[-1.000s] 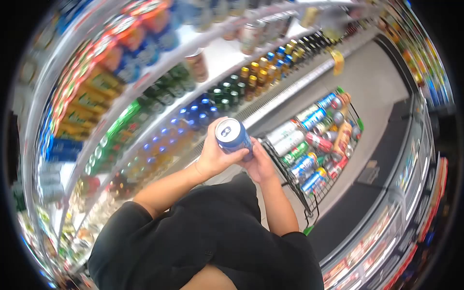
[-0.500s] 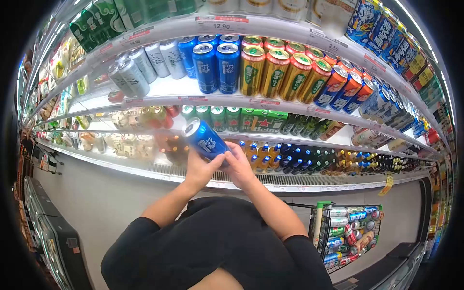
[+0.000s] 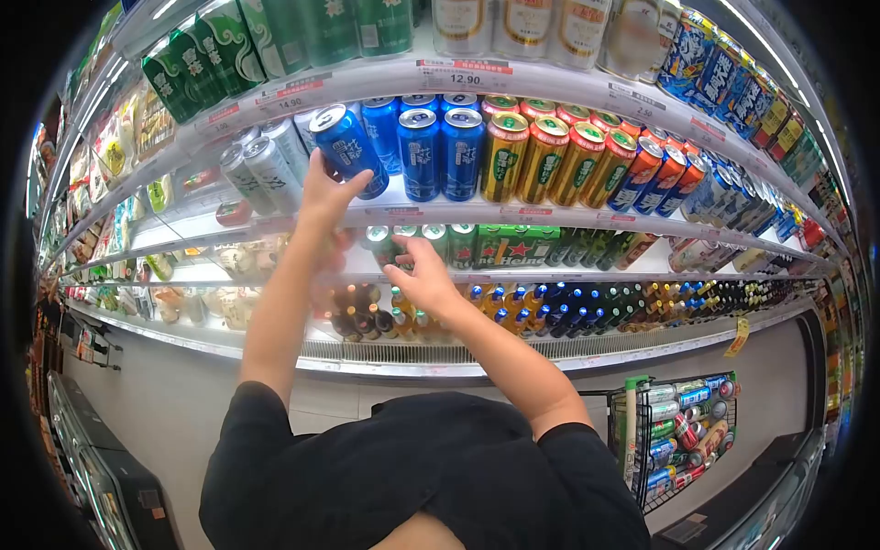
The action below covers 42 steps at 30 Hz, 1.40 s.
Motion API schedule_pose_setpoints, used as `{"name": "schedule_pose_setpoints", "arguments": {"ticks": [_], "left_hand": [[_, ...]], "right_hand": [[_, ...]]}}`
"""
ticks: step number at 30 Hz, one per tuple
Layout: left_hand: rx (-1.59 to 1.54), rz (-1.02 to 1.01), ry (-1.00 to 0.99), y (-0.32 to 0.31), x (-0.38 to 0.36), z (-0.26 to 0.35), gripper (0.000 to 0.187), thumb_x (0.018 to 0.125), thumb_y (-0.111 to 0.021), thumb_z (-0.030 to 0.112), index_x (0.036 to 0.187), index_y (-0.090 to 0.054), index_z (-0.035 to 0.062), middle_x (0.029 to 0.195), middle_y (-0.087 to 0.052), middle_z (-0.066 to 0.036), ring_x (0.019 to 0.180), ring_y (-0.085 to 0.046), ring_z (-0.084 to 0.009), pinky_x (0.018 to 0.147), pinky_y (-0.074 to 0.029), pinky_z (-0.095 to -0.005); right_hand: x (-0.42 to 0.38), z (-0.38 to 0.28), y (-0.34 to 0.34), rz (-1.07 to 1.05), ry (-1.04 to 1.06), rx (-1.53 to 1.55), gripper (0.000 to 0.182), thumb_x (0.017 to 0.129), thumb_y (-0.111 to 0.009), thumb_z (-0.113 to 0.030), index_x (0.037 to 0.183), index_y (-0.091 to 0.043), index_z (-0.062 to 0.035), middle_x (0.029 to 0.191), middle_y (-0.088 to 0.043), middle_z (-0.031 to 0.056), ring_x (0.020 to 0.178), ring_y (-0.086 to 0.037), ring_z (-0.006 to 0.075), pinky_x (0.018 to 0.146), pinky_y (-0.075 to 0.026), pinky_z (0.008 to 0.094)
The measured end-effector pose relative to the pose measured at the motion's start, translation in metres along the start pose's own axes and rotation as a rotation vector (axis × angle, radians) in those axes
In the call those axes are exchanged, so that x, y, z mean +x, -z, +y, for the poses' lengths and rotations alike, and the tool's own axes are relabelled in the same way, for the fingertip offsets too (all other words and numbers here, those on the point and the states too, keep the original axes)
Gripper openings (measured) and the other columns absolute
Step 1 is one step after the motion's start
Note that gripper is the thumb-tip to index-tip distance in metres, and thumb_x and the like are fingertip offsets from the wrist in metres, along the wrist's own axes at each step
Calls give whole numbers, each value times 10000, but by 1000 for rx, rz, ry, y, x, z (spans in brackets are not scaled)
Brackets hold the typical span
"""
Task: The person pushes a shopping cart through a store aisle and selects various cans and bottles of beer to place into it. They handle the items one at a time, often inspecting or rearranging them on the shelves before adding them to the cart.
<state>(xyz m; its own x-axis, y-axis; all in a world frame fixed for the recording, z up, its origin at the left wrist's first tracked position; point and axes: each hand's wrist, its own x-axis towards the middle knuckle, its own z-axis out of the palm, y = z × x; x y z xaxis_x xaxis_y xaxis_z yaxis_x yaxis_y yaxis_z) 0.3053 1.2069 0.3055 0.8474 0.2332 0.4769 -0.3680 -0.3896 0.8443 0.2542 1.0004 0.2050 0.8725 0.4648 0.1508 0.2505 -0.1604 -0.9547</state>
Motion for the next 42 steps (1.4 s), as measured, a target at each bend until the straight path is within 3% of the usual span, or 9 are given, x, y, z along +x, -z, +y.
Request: {"name": "schedule_pose_setpoints", "arguments": {"ticks": [5,13,17,22,31,33,37,40,42], "left_hand": [[-25,-112,-74,-17,24,-46,773,769,-881,163,1373,-455,-64,1231,-673,-209,1152,-651,-224,995,-514,-349],[-59,-201,-32,-23,20,-56,814,743,-883,146,1401,-449,-59,1223,-680,-185,1081,-687,-231,960,-540,-349],[-134,-244,-47,-20,20,-45,788,734,-876,126,1390,-476,-49,1204,-677,-155,1062,-688,-213,954,-546,-351],[-68,-281,-49,-20,29,-63,791,763,-863,97,1429,-454,-22,1268,-611,-128,1139,-640,-199,992,-532,-352],[-208,-327,-5,-22,29,-59,808,763,-857,108,1450,-451,-25,1339,-547,-144,1169,-612,-209,1009,-519,-352],[-241,-339,34,-24,23,-51,858,775,-858,118,1487,-404,-36,1399,-513,-172,1238,-581,-235,1057,-493,-361],[-97,54,-49,-43,-8,-77,954,835,-841,151,1553,-256,-76,1469,-439,-234,1381,-470,-323,1203,-339,-398],[-159,272,-67,-67,-68,-49,664,958,-704,44,1500,-335,-57,1388,-498,-194,1302,-518,-271,1146,-403,-399],[-172,150,-2,-101,-125,-54,536,987,-661,31,1448,-400,-48,1249,-566,-143,1179,-577,-206,1016,-488,-331]], "right_hand": [[-7,-2,14,103,-6,-64,581,922,-712,-162,1444,-513,-1,1385,-510,164,1199,-619,260,941,-549,380],[48,-76,54,258,460,-412,532,914,-675,-23,1423,-526,20,1431,-526,168,957,-699,234,817,-600,343],[78,-104,64,286,499,-599,557,905,-661,-24,1441,-511,9,1464,-533,168,816,-703,228,823,-581,352],[98,-112,61,260,532,-770,536,931,-626,-83,1452,-510,-30,1520,-500,165,1296,-564,405,1034,-517,466],[108,-111,47,186,438,-880,551,933,-603,-99,1471,-494,-53,1562,-464,127,1104,-672,382,922,-564,473],[101,-112,48,191,440,-868,564,924,-611,-90,1474,-489,-54,1566,-460,126,1094,-674,388,923,-562,474],[43,-80,53,352,721,-627,482,867,-670,-54,1345,-608,-39,1446,-569,152,1053,-691,365,827,-592,442],[-44,-23,65,320,595,-545,366,855,-687,-59,1221,-670,-37,1244,-660,127,984,-700,346,787,-598,416],[-112,38,73,232,328,-522,315,860,-690,-78,1172,-685,-36,1146,-678,120,914,-702,341,772,-585,421]]}}
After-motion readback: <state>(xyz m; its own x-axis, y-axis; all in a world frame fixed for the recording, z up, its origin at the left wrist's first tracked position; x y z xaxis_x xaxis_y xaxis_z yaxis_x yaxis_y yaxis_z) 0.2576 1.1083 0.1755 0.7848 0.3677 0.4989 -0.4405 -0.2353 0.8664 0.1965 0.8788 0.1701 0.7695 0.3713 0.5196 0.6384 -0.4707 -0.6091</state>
